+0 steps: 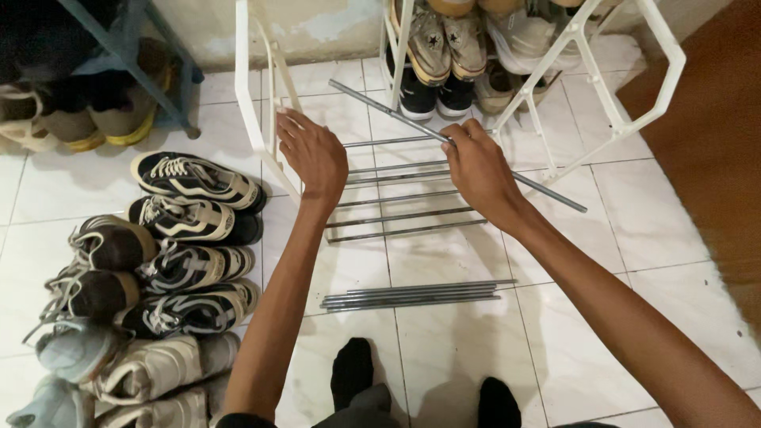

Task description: The person inserts metal rods into a white plastic shoe rack frame, one by one, to create shelves. The person handles the rods and the rack frame, placing each rod into designated slots.

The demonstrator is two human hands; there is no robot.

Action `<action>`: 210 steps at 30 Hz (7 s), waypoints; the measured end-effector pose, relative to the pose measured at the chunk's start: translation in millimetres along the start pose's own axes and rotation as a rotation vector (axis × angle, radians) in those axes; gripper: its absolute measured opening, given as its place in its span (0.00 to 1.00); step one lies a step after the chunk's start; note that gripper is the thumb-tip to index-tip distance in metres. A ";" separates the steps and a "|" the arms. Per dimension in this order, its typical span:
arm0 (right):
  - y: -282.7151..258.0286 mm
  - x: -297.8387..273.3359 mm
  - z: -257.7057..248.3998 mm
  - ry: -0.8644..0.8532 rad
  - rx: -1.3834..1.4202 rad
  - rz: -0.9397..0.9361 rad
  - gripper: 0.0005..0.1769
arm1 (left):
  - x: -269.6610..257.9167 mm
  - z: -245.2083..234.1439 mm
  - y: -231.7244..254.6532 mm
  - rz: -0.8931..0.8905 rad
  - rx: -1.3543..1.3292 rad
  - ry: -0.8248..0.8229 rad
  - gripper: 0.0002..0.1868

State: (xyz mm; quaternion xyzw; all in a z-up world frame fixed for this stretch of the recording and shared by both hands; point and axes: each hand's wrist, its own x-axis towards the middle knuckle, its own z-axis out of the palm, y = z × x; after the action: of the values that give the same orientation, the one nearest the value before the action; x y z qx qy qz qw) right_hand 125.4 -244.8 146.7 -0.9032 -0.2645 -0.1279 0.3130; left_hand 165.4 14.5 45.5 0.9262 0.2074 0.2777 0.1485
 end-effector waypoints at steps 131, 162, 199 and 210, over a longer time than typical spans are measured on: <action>62.9 97.0 78.2 -0.002 0.058 -0.426 0.07 | -22.0 -17.6 -12.2 0.041 -0.151 0.090 0.41; 45.8 109.1 102.1 0.045 0.018 -0.458 0.07 | -21.1 -30.8 -3.9 0.004 -0.110 0.000 0.49; 35.3 103.7 133.9 0.225 0.000 -0.433 0.06 | -20.5 -33.1 -6.3 -0.004 -0.096 -0.047 0.53; 45.1 124.5 124.1 -0.170 0.101 -0.192 0.11 | -19.0 -35.8 -6.5 0.006 -0.103 -0.061 0.54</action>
State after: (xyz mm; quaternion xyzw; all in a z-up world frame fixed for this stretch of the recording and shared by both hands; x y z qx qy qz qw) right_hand 261.6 -146.7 77.9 -0.8644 -0.3813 -0.0669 0.3208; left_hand 128.4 17.1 63.1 0.9260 0.1853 0.2601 0.2013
